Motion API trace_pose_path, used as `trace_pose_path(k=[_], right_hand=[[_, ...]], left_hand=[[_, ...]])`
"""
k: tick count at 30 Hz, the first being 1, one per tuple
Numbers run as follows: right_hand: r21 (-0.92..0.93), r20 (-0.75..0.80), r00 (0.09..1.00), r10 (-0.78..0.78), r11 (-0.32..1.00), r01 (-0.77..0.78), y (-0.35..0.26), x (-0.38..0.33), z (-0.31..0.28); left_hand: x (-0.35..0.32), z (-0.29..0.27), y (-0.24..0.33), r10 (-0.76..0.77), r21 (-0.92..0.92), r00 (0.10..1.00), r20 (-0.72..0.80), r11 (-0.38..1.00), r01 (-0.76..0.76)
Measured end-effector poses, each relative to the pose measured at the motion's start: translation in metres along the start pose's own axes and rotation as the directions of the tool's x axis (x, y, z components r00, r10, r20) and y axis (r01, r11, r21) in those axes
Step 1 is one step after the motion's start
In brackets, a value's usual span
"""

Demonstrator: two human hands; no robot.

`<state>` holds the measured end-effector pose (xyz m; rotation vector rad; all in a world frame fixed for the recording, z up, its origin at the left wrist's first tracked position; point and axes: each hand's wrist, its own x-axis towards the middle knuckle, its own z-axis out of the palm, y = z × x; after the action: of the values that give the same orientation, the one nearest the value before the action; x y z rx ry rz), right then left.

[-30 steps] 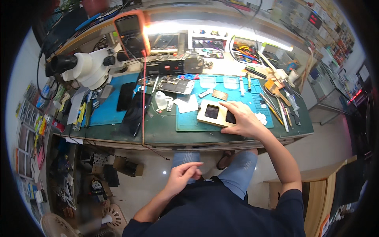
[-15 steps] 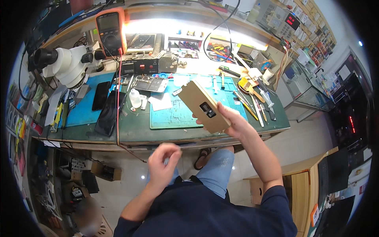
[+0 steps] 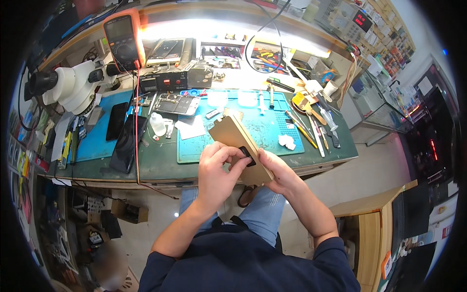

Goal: The person places a black smartphone into a beige plastic jig and secures it with a second piece. They then manipulate the jig, turning it over and pressing on the components to ensure a proper fit. The person briefly moves to a different area to retrieve a tool before returning to the workbench.

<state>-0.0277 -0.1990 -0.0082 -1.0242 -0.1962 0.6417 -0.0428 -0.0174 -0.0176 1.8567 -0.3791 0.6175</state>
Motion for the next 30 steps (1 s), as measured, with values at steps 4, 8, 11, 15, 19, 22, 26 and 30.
trace_pose_path(k=[4,8,11,15,19,22,26,30], right_hand=[[-0.333,-0.05,0.994,-0.097,0.94,0.075,-0.015,0.012,-0.001],[-0.985,0.104,0.88,-0.463,0.077,0.157,-0.032,0.034,-0.028],[-0.937,0.293,0.834,-0.468,-0.316,0.152,-0.031,0.05,-0.03],[-0.914,0.349,0.861,-0.37,-0.339,0.224,-0.02,0.059,-0.033],[-0.91,0.386,0.87,-0.306,-0.282,0.304,-0.019,0.058,-0.038],[-0.89,0.417,0.775,-0.474,-0.385,0.243,-0.034,0.034,-0.019],[-0.82,0.573,0.611,-0.546,-0.375,0.433,-0.004,-0.036,0.03],[-0.817,0.575,0.625,-0.527,-0.346,0.461,0.085,-0.057,0.025]], left_hand=[[-0.005,-0.002,-0.006,-0.018,-0.03,0.999,-0.031,0.999,0.017],[-0.037,-0.01,-0.025,-0.097,-0.025,0.988,-0.124,0.995,0.094],[-0.06,-0.025,-0.044,-0.007,0.095,0.98,-0.201,0.995,0.027],[-0.097,-0.043,-0.063,0.104,0.192,0.966,-0.236,0.98,-0.059],[-0.134,-0.054,-0.072,0.056,0.242,0.983,-0.173,0.97,-0.013],[-0.167,-0.062,-0.085,-0.108,0.019,0.986,0.124,0.994,0.107],[-0.149,-0.035,-0.046,-0.537,-0.63,0.572,0.621,0.092,0.771],[-0.144,0.009,-0.016,-0.34,-0.502,0.44,0.831,-0.119,0.857]])
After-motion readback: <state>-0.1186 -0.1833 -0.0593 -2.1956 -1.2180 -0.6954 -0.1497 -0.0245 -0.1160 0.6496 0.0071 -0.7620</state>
